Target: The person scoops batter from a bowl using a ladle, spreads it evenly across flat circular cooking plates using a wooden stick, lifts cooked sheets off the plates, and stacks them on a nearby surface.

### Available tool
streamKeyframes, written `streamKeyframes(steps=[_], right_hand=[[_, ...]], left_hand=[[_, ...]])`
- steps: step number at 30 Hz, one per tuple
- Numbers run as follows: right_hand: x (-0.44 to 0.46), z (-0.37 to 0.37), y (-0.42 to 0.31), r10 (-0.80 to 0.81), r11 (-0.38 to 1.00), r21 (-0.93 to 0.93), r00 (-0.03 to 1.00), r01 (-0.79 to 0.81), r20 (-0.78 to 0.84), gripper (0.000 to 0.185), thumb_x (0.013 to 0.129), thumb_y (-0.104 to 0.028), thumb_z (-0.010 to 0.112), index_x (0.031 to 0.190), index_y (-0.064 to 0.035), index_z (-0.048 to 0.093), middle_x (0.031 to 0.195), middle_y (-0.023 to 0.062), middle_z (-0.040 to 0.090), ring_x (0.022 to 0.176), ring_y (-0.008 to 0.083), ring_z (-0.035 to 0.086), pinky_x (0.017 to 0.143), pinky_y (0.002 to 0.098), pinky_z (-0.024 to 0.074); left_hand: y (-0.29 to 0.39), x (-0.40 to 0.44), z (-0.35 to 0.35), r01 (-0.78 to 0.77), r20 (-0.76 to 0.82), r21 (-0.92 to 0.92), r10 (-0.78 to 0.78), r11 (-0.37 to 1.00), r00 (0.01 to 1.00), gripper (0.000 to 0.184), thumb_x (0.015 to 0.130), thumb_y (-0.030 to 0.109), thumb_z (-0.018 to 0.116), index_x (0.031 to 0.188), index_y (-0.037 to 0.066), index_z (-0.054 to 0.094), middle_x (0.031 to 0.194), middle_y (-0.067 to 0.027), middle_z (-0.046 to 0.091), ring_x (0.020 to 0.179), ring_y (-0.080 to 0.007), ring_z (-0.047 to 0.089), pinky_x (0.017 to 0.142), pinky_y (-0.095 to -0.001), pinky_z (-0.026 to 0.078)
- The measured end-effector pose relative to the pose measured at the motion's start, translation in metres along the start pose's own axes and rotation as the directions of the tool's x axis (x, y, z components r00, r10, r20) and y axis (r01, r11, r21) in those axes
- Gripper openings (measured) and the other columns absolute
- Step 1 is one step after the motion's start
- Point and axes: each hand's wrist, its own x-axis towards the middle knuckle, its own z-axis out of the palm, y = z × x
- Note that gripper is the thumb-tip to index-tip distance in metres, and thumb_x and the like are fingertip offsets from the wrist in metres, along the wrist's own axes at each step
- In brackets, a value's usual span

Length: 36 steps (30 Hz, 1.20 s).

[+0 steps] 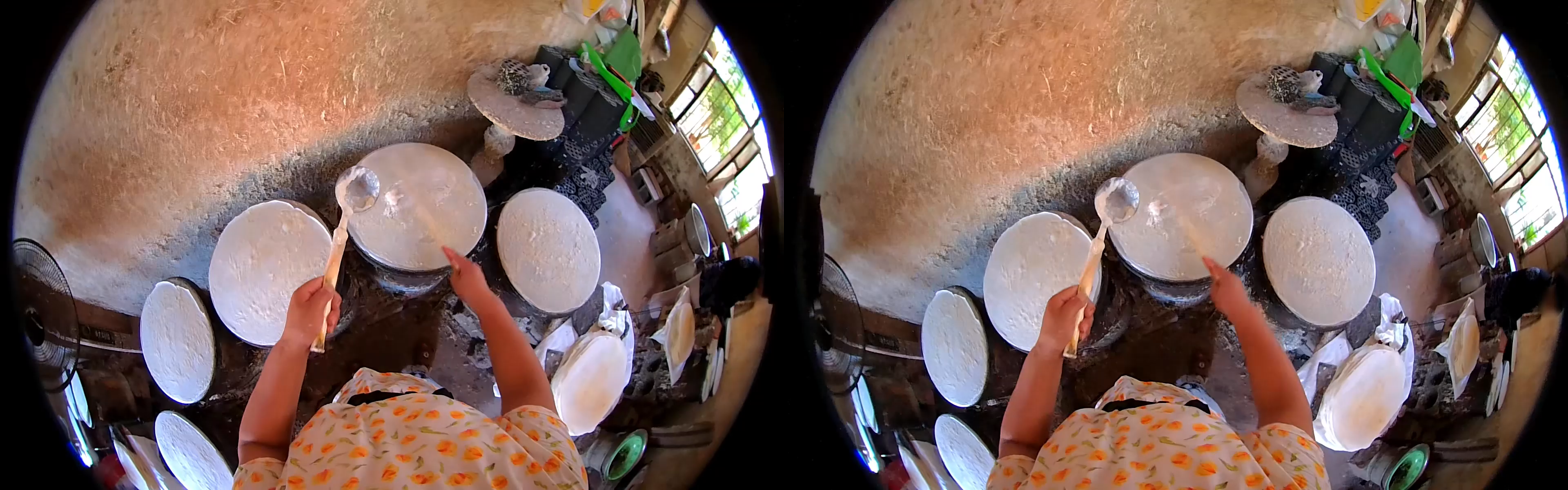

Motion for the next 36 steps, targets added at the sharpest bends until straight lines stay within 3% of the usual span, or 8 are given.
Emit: streamKeyframes(steps=[8, 11, 17, 20, 22, 25, 31, 36], right_hand=[[-0.076, -0.039, -0.039, 0.348, 0.932, -0.005, 0.889, -0.363, 0.299, 0.064, 0.076, 0.009, 0.046, 0.135, -0.0165, 0.048, 0.127, 0.0179, 0.056, 0.115, 0.0281, 0.056, 0.090, 0.0277, 0.0441], [-0.094, 0.007, 0.008, 0.148, 0.956, 0.260, 0.988, -0.134, -0.035, 0.067, 0.077, 0.009, 0.045, 0.136, -0.0216, 0.047, 0.116, 0.0103, 0.064, 0.099, 0.0228, 0.063, 0.079, 0.0281, 0.0485], [-0.101, 0.007, -0.091, 0.527, 0.536, 0.378, 0.649, -0.755, 0.549, 0.067, 0.077, 0.011, 0.046, 0.137, -0.0185, 0.047, 0.116, 0.0090, 0.063, 0.097, 0.0186, 0.063, 0.076, 0.0279, 0.0496], [-0.103, -0.001, -0.095, 0.441, 0.652, 0.424, 0.769, -0.629, 0.463, 0.066, 0.077, 0.010, 0.043, 0.138, -0.0165, 0.045, 0.110, 0.0043, 0.064, 0.088, 0.0155, 0.062, 0.070, 0.0272, 0.0488], [-0.106, -0.007, -0.094, -0.026, 0.974, 0.226, 0.999, 0.016, 0.042, 0.066, 0.077, 0.010, 0.044, 0.137, -0.0156, 0.045, 0.108, 0.0061, 0.066, 0.088, 0.0172, 0.064, 0.072, 0.0299, 0.0502], [-0.101, -0.019, -0.108, -0.104, 0.993, -0.057, 0.994, 0.105, 0.022, 0.064, 0.077, 0.008, 0.046, 0.137, -0.0145, 0.043, 0.123, 0.0105, 0.059, 0.108, 0.0195, 0.060, 0.087, 0.0292, 0.0476], [-0.064, -0.004, -0.053, 0.068, 0.985, 0.170, 0.969, -0.027, -0.239, 0.064, 0.075, 0.010, 0.045, 0.135, -0.0109, 0.046, 0.135, 0.0177, 0.048, 0.124, 0.0276, 0.049, 0.099, 0.0307, 0.0400], [-0.078, -0.004, -0.052, 0.500, 0.764, -0.457, 0.866, -0.456, -0.029, 0.063, 0.080, 0.001, 0.049, 0.137, -0.0247, 0.043, 0.109, 0.0218, 0.062, 0.101, 0.0358, 0.061, 0.087, 0.0424, 0.0472]], left_hand=[[-0.005, 0.042, 0.026, 0.064, -0.190, 0.220, -0.022, 0.974, 0.982, 0.015, 0.087, 0.012, 0.044, 0.074, 0.005, 0.049, 0.059, -0.0040, 0.048, 0.042, -0.0119, 0.046, 0.036, -0.0276, 0.038], [-0.012, 0.038, 0.041, 0.134, -0.200, 0.254, -0.083, 0.958, 0.976, 0.014, 0.087, 0.012, 0.045, 0.075, 0.005, 0.049, 0.060, -0.0047, 0.049, 0.042, -0.0127, 0.047, 0.036, -0.0281, 0.038], [0.001, 0.004, 0.056, 0.248, -0.107, -0.316, -0.294, 0.916, 0.950, 0.010, 0.087, 0.011, 0.046, 0.086, 0.002, 0.050, 0.066, -0.0039, 0.048, 0.045, -0.0111, 0.043, 0.037, -0.0257, 0.036], [0.013, -0.028, 0.022, 0.198, 0.034, -0.546, -0.214, 0.814, 0.976, 0.023, 0.090, 0.015, 0.050, 0.103, -0.003, 0.051, 0.066, -0.0017, 0.045, 0.044, -0.0072, 0.039, 0.036, -0.0213, 0.033], [0.023, -0.048, 0.015, 0.183, 0.059, -0.552, -0.181, 0.814, 0.982, 0.027, 0.091, 0.017, 0.049, 0.108, -0.004, 0.051, 0.066, -0.0014, 0.045, 0.044, -0.0065, 0.038, 0.035, -0.0200, 0.033], [0.023, -0.060, 0.006, 0.141, -0.029, -0.563, -0.190, 0.814, 0.981, 0.029, 0.093, 0.017, 0.045, 0.110, -0.006, 0.050, 0.066, -0.0007, 0.045, 0.043, -0.0056, 0.038, 0.034, -0.0184, 0.033], [0.020, -0.058, -0.027, 0.489, 0.544, -0.786, 0.046, 0.378, 0.838, 0.035, 0.094, 0.014, 0.042, 0.122, -0.006, 0.047, 0.064, 0.0001, 0.042, 0.042, -0.0062, 0.038, 0.034, -0.0209, 0.035], [0.009, -0.063, -0.057, 0.471, 0.550, -0.764, 0.064, 0.440, 0.833, 0.042, 0.095, 0.016, 0.040, 0.128, -0.011, 0.038, 0.068, -0.0033, 0.045, 0.044, -0.0088, 0.045, 0.036, -0.0231, 0.041]])
